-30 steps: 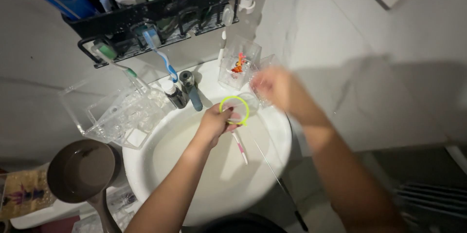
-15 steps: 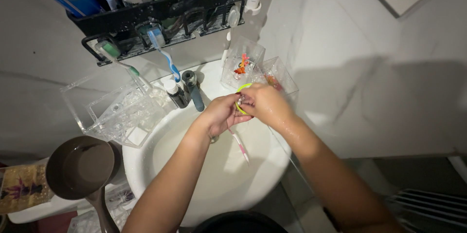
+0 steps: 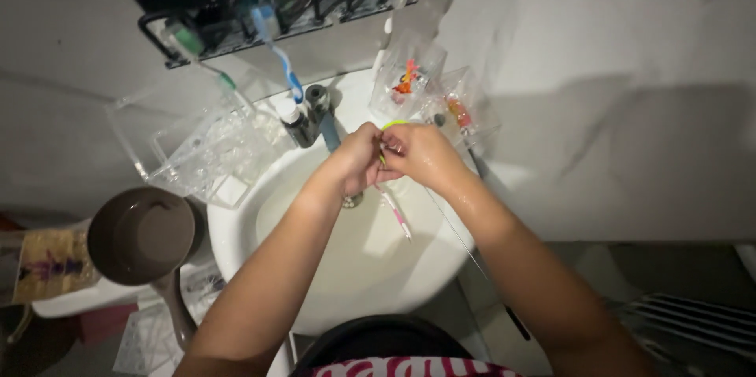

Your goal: The person washes small beads in a sink using a small net and a toothbrush, then transfers them into clear plastic containers. They also rinse a small pan and handle bubble wrap packaging.

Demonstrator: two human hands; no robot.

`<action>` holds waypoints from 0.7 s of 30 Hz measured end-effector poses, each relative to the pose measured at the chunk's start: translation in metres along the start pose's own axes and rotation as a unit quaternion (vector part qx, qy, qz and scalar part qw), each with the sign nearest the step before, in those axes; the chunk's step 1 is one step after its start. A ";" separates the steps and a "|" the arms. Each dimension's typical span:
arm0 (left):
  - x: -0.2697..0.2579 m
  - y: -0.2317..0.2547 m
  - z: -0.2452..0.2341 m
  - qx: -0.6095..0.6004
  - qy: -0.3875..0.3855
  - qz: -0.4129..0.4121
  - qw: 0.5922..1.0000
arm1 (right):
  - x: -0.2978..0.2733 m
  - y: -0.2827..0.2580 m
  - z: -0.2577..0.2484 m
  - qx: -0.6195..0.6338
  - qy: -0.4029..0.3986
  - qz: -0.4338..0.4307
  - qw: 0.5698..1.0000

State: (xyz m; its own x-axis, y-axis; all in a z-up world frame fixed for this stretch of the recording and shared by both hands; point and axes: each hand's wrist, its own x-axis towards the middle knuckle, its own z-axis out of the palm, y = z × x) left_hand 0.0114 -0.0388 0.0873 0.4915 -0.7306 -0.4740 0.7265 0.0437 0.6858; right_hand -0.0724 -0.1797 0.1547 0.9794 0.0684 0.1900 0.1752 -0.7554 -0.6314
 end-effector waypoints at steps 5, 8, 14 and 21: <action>-0.014 0.003 -0.006 0.002 -0.016 0.027 1.000 | 0.004 -0.012 0.009 0.048 0.013 0.022 0.999; -0.025 0.002 -0.011 0.001 -0.013 0.020 1.000 | 0.004 -0.016 0.019 0.044 0.021 0.011 0.999; -0.035 -0.007 -0.018 -0.004 0.030 0.031 0.999 | 0.004 -0.011 0.039 0.011 0.036 -0.012 0.999; -0.034 -0.021 -0.030 -0.002 0.086 0.030 0.996 | 0.003 0.001 0.059 0.016 0.053 -0.023 0.998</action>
State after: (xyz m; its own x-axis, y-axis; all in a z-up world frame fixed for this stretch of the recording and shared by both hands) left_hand -0.0064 0.0055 0.0723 0.6097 -0.5983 -0.5199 0.6949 0.0879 0.7137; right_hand -0.0632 -0.1416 0.1105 0.9545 0.0321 0.2966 0.2245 -0.7320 -0.6433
